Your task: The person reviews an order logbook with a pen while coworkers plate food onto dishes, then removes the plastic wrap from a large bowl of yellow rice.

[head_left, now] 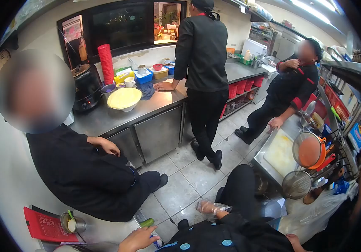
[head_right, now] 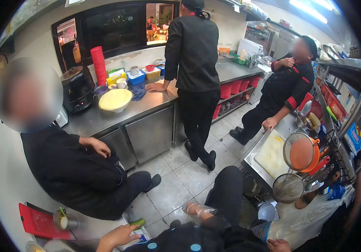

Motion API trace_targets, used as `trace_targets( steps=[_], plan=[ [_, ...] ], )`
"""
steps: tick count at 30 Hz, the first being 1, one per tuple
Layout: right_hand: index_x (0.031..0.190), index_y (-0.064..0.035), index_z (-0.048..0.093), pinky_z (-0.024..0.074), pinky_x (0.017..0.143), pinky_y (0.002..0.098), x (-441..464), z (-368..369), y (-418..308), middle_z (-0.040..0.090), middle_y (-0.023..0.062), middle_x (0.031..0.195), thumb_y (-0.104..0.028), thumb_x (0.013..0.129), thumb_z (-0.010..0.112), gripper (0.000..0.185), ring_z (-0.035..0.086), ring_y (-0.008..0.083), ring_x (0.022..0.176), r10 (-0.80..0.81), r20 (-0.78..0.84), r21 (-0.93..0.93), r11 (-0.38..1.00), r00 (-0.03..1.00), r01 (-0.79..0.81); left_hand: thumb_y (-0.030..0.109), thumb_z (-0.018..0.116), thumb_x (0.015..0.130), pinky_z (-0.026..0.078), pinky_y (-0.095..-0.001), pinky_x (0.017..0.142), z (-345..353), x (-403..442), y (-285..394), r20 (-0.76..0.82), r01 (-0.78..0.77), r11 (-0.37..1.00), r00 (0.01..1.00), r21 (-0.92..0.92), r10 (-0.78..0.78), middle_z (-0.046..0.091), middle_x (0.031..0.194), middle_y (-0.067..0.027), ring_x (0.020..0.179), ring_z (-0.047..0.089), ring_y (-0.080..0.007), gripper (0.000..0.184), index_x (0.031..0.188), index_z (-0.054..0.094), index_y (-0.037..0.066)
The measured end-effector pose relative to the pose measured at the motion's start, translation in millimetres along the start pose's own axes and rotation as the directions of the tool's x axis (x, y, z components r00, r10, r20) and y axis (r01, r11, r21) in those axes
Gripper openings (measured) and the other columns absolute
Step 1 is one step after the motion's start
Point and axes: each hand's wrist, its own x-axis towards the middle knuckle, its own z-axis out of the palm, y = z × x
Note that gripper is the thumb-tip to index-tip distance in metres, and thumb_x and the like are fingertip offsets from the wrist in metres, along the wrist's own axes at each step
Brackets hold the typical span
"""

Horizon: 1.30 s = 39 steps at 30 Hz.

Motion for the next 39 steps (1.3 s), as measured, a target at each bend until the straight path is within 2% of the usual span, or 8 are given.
trace_targets(
  steps=[2,10,16,19,25,31,34,39],
  plan=[
    [0.062,-0.0097,0.058,0.0402,0.048,0.0394,-3,-10,-16,0.055,0.0091,0.060,-0.015,0.068,0.057,0.008,0.052,0.0229,0.053,0.082,-0.039,-0.228,0.970,0.996,-0.088,0.045,0.050,0.087,0.042,-0.0393,0.089,-1,-1,1,0.004,0.006,1.000,1.000,-0.004,-0.006,0.055,0.111,-0.0252,0.101,0.055,-0.0388,0.059,0.132,0.039,0.010],
    [0.064,-0.0093,0.059,0.0422,0.050,0.0405,-1,-26,-30,0.057,0.0103,0.063,-0.014,0.069,0.057,0.007,0.056,0.0244,0.056,0.105,0.026,-0.085,0.991,0.994,-0.102,0.045,0.051,0.087,0.042,-0.0396,0.089,-4,-1,3,0.002,0.007,1.000,1.000,-0.007,-0.007,0.056,0.110,-0.0255,0.101,0.055,-0.0391,0.058,0.131,0.040,0.009],
    [0.069,-0.0085,0.061,0.0445,0.054,0.0433,10,23,40,0.061,0.0136,0.070,-0.014,0.071,0.056,0.007,0.060,0.0295,0.063,0.085,0.149,0.403,0.905,0.985,-0.139,0.044,0.052,0.087,0.042,-0.0398,0.089,1,1,-1,-0.030,-0.025,0.999,0.999,-0.021,0.024,0.055,0.113,-0.0242,0.102,0.053,-0.0386,0.057,0.129,0.042,0.008],
    [0.087,-0.0033,0.063,0.0485,0.070,0.0403,-3,-100,-117,0.064,0.0140,0.086,-0.013,0.075,0.049,0.021,0.063,0.0276,0.082,0.272,0.231,-0.334,0.924,0.934,-0.186,0.044,0.052,0.086,0.041,-0.0396,0.091,-4,-2,6,-0.027,-0.015,1.000,1.000,-0.023,0.015,0.055,0.114,-0.0235,0.105,0.052,-0.0378,0.057,0.129,0.042,0.007],
    [0.072,-0.0042,0.063,0.0480,0.056,0.0428,-4,-63,-75,0.063,0.0144,0.073,-0.014,0.076,0.049,0.017,0.063,0.0308,0.066,-0.029,0.081,-0.286,0.957,0.996,0.051,0.042,0.053,0.086,0.039,-0.0394,0.092,-7,-5,12,-0.004,0.037,0.999,0.999,-0.032,-0.037,0.055,0.113,-0.0225,0.107,0.051,-0.0370,0.055,0.129,0.043,0.008],
    [0.071,-0.0041,0.062,0.0489,0.056,0.0427,-3,-46,-68,0.063,0.0158,0.073,-0.013,0.074,0.050,0.015,0.063,0.0329,0.065,0.206,-0.050,-0.140,0.967,0.977,-0.211,0.042,0.053,0.087,0.039,-0.0392,0.093,-7,-5,12,-0.015,0.022,0.999,1.000,-0.042,-0.022,0.055,0.115,-0.0215,0.108,0.050,-0.0364,0.054,0.127,0.045,0.007],
    [0.071,-0.0049,0.062,0.0490,0.057,0.0424,8,35,20,0.063,0.0155,0.072,-0.013,0.074,0.050,0.015,0.063,0.0324,0.064,-0.035,-0.124,-0.229,0.973,0.992,0.006,0.042,0.052,0.086,0.039,-0.0420,0.093,-7,-4,11,-0.005,0.000,0.999,1.000,-0.051,-0.001,0.051,0.119,-0.0232,0.109,0.048,-0.0396,0.056,0.130,0.042,0.009],
    [0.076,-0.0046,0.063,0.0496,0.059,0.0425,-6,-48,-61,0.063,0.0155,0.075,-0.014,0.075,0.051,0.015,0.063,0.0328,0.068,0.098,0.047,-0.197,0.977,0.994,-0.087,0.043,0.052,0.085,0.039,-0.0428,0.093,-4,-4,9,-0.011,0.033,0.999,0.999,-0.042,-0.033,0.052,0.117,-0.0226,0.109,0.049,-0.0386,0.056,0.130,0.042,0.010]
  ],
)
